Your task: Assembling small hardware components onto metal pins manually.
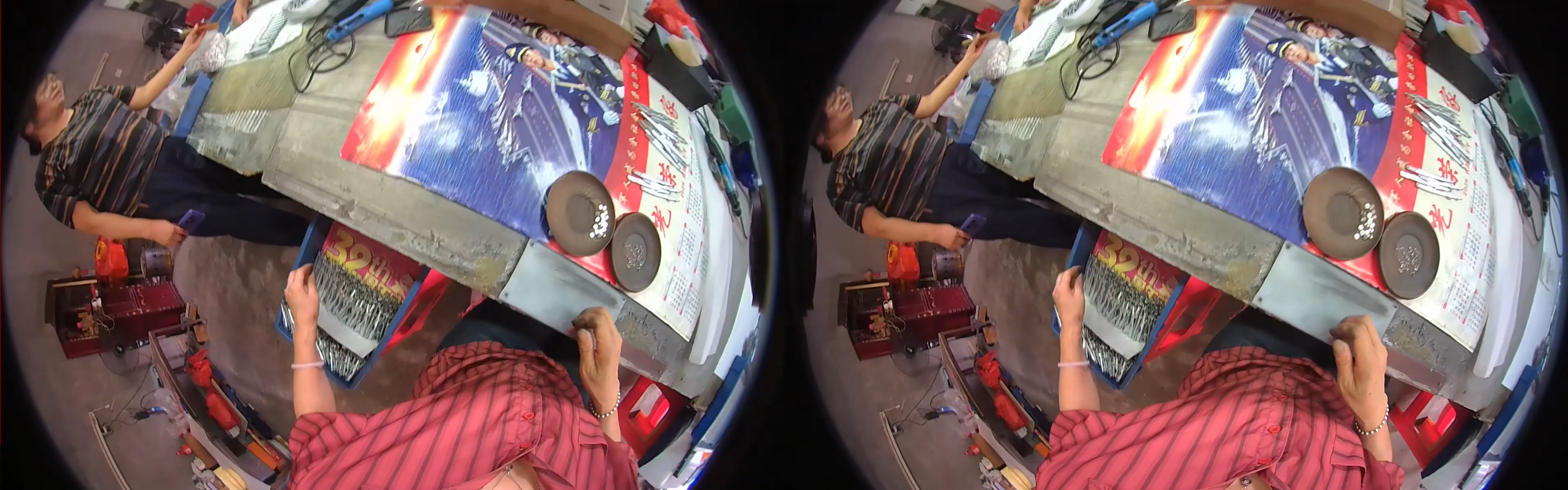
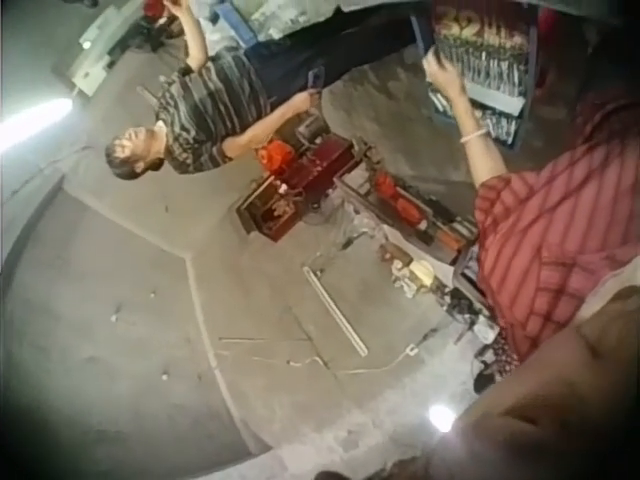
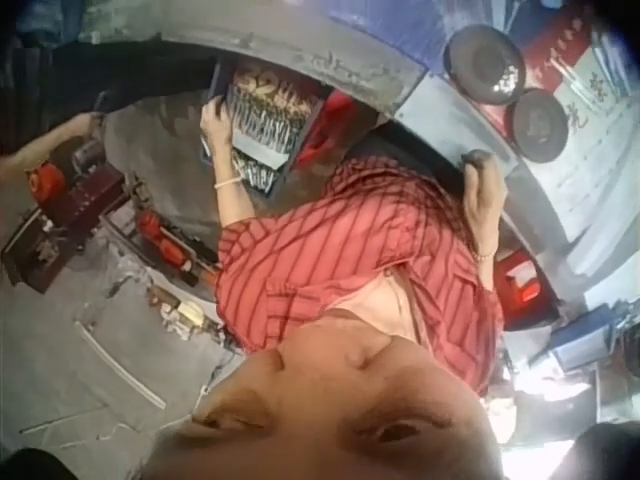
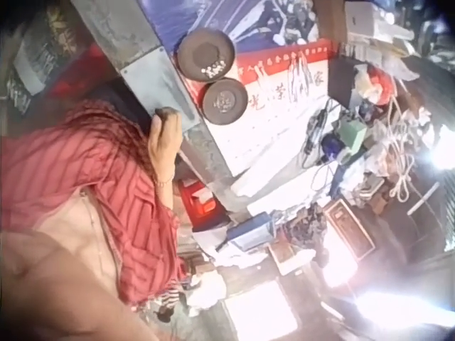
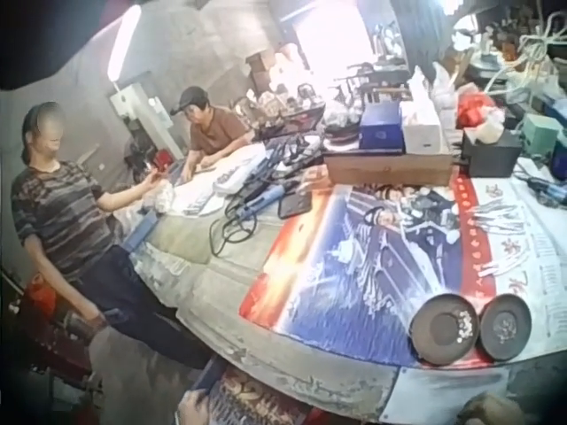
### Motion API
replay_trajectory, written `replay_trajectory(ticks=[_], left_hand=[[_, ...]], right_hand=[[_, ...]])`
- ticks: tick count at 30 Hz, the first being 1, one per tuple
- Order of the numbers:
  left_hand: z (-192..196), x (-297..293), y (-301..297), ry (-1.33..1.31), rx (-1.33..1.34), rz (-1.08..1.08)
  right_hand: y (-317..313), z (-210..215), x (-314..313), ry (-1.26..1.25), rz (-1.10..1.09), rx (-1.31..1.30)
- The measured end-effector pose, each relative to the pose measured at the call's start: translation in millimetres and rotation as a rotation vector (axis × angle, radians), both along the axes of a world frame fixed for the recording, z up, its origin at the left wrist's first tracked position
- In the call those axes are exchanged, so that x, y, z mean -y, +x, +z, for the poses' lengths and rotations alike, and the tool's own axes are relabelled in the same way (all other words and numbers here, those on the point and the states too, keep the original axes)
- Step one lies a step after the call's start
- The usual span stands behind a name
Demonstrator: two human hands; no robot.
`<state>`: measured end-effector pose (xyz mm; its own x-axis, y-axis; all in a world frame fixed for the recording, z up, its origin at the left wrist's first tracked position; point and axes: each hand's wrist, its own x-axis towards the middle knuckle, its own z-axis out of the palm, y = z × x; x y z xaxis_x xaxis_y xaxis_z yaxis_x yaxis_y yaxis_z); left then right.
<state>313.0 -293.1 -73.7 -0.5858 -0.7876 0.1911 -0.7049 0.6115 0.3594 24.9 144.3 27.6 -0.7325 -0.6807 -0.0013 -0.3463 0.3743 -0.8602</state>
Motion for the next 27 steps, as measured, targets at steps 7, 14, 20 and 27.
replay_trajectory(ticks=[7, 14, 20, 27], left_hand=[[92.5, -88.1, -125.5, 0.083, -0.222, -0.405], [122.9, -167.7, -232.7, 0.177, -0.210, -0.951], [131.3, -204.0, -307.2, 0.256, -0.230, -1.194], [124.3, -237.7, -398.5, 0.451, -0.203, -1.241]], right_hand=[[-9.0, -16.9, -43.7, -0.079, -0.300, -0.015], [-11.5, -30.4, -102.1, -0.038, -0.559, -0.216], [-11.2, -51.0, -124.5, -0.053, -0.735, -0.310], [-16.2, -56.5, -126.5, -0.042, -0.702, -0.496]])
